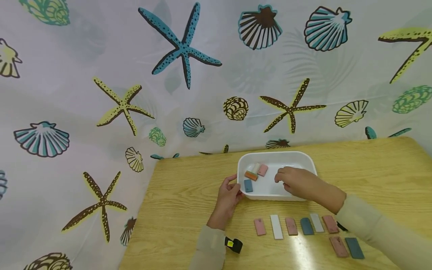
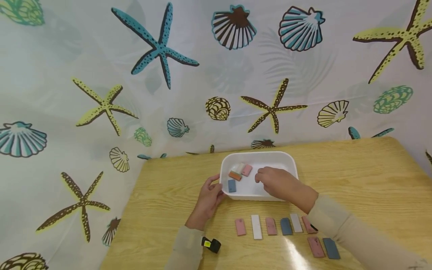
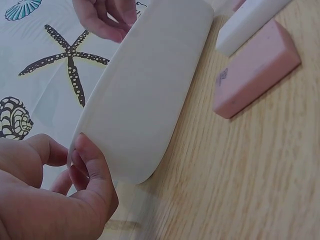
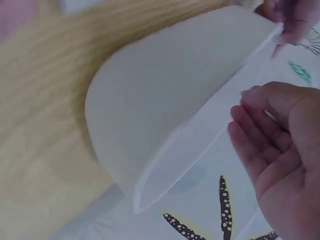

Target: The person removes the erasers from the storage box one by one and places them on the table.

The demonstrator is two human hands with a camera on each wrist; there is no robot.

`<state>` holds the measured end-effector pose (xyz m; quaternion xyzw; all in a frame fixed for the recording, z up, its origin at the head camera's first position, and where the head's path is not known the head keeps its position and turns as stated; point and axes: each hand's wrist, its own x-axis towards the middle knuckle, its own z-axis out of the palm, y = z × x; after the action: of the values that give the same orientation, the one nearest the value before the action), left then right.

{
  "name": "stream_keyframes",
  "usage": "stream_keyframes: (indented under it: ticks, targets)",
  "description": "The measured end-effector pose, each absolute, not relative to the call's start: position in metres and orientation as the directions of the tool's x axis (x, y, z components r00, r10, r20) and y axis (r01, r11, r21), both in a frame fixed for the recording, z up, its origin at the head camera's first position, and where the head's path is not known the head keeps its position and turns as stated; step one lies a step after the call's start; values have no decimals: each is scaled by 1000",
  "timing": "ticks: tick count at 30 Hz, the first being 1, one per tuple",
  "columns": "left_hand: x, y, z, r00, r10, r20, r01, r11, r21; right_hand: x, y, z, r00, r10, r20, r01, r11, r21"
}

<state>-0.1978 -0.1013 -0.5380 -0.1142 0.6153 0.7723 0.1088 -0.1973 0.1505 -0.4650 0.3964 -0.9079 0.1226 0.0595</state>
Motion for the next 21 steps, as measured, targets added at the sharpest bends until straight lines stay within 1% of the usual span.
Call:
stream_keyframes:
  ticks: [5,13,19,21]
  targets:
    - [-198,-103,-537,-951,33,-307,-307,-204,930,-229,145,-472,-639,-753,155,-769,628,-117]
    - [-196,-102,-540,-952,43,-304,-306,-215,928,-265,135,-491,-614,-782,112,-789,613,-45]
    - [-197,-103,-539,-957,53,-285,-289,-231,929,-280,120,-500,-556,-812,177,-831,541,-129]
    - [-197,-104,-537,-957,53,-287,-291,-230,929,-282,116,-503,-539,-823,177,-842,524,-130]
